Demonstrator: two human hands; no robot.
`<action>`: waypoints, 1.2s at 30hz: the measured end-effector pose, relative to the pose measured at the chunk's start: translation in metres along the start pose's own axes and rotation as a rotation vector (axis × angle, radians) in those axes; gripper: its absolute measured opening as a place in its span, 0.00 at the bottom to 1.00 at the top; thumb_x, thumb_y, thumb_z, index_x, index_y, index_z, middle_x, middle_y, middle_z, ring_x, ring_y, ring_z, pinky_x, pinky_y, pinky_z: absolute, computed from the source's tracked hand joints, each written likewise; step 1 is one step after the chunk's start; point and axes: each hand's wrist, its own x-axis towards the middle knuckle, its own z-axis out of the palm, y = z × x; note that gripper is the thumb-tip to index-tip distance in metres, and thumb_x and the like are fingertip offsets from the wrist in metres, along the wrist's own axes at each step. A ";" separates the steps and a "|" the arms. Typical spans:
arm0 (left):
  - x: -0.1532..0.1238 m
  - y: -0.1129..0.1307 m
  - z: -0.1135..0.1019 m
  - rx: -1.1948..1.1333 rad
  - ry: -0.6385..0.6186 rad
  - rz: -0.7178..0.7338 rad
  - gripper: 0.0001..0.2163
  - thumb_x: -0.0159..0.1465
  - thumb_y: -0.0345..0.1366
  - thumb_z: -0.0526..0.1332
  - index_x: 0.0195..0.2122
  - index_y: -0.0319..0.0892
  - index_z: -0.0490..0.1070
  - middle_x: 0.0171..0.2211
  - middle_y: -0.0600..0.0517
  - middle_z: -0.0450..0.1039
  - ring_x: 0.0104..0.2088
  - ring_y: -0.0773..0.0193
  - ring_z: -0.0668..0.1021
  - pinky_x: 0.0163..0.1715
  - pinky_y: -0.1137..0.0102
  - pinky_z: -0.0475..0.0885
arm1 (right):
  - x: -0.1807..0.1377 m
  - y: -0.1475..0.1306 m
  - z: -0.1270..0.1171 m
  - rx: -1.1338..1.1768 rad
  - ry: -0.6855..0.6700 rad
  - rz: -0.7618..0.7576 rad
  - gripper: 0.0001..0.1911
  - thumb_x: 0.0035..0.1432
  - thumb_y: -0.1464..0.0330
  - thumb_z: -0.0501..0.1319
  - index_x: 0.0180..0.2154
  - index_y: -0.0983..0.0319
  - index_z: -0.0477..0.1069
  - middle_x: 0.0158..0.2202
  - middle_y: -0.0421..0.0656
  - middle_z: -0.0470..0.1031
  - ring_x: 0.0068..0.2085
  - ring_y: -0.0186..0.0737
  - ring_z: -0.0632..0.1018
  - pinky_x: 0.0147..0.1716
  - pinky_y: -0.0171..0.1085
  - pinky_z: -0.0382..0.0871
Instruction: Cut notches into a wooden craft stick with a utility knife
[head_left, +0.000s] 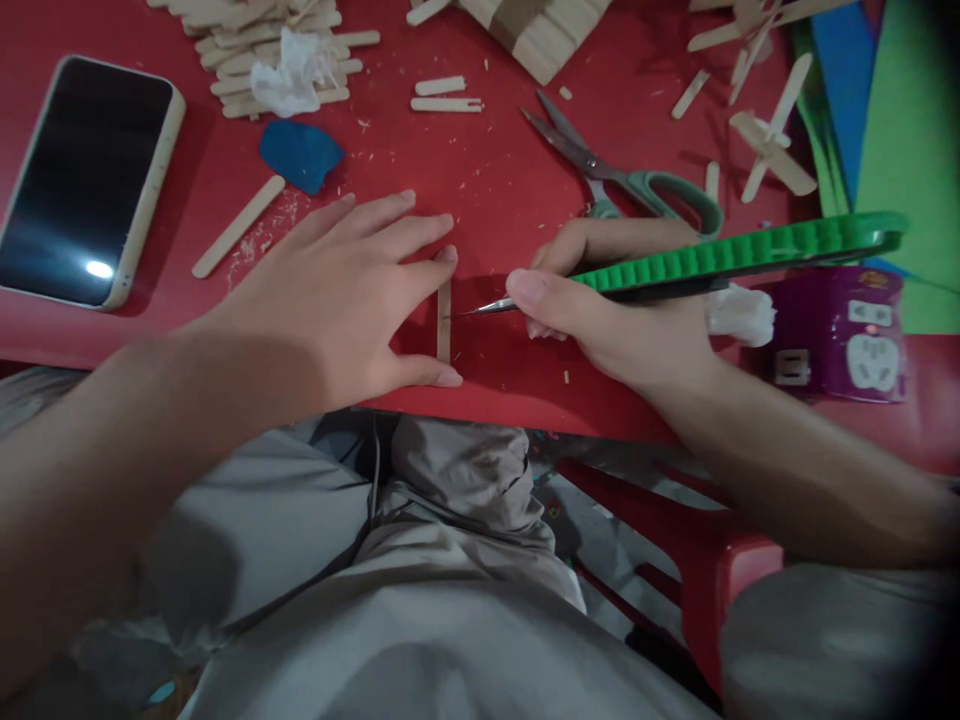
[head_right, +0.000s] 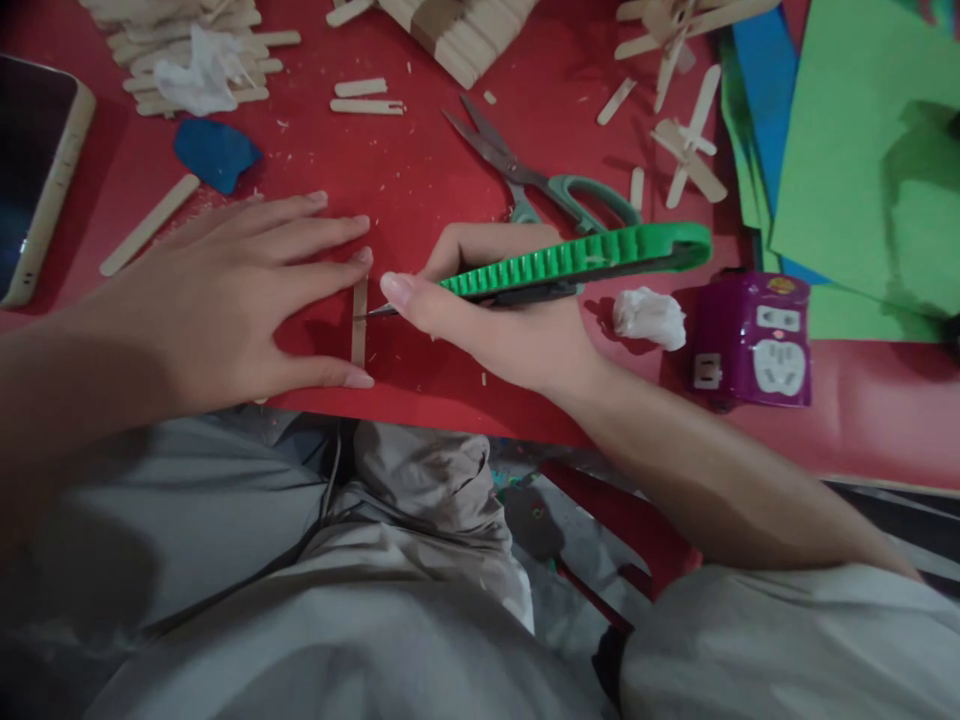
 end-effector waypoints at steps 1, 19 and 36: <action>0.000 -0.001 0.001 -0.009 0.004 0.002 0.38 0.70 0.57 0.71 0.76 0.45 0.71 0.84 0.49 0.56 0.84 0.32 0.57 0.84 0.43 0.51 | 0.000 -0.001 0.000 0.005 -0.011 0.004 0.21 0.62 0.54 0.80 0.24 0.54 0.77 0.21 0.36 0.75 0.24 0.37 0.70 0.23 0.43 0.57; -0.001 0.004 -0.005 -0.052 -0.015 -0.011 0.37 0.72 0.54 0.70 0.77 0.39 0.69 0.84 0.43 0.56 0.83 0.29 0.57 0.82 0.41 0.51 | -0.002 -0.001 -0.005 -0.156 -0.015 -0.068 0.21 0.67 0.57 0.77 0.25 0.54 0.75 0.23 0.37 0.75 0.26 0.39 0.71 0.26 0.45 0.57; -0.004 0.006 -0.005 -0.007 -0.015 -0.006 0.36 0.74 0.53 0.68 0.78 0.41 0.68 0.85 0.44 0.55 0.83 0.32 0.58 0.82 0.40 0.53 | 0.002 -0.006 0.000 -0.021 -0.011 0.028 0.23 0.60 0.54 0.81 0.23 0.53 0.76 0.22 0.37 0.76 0.25 0.40 0.70 0.27 0.46 0.57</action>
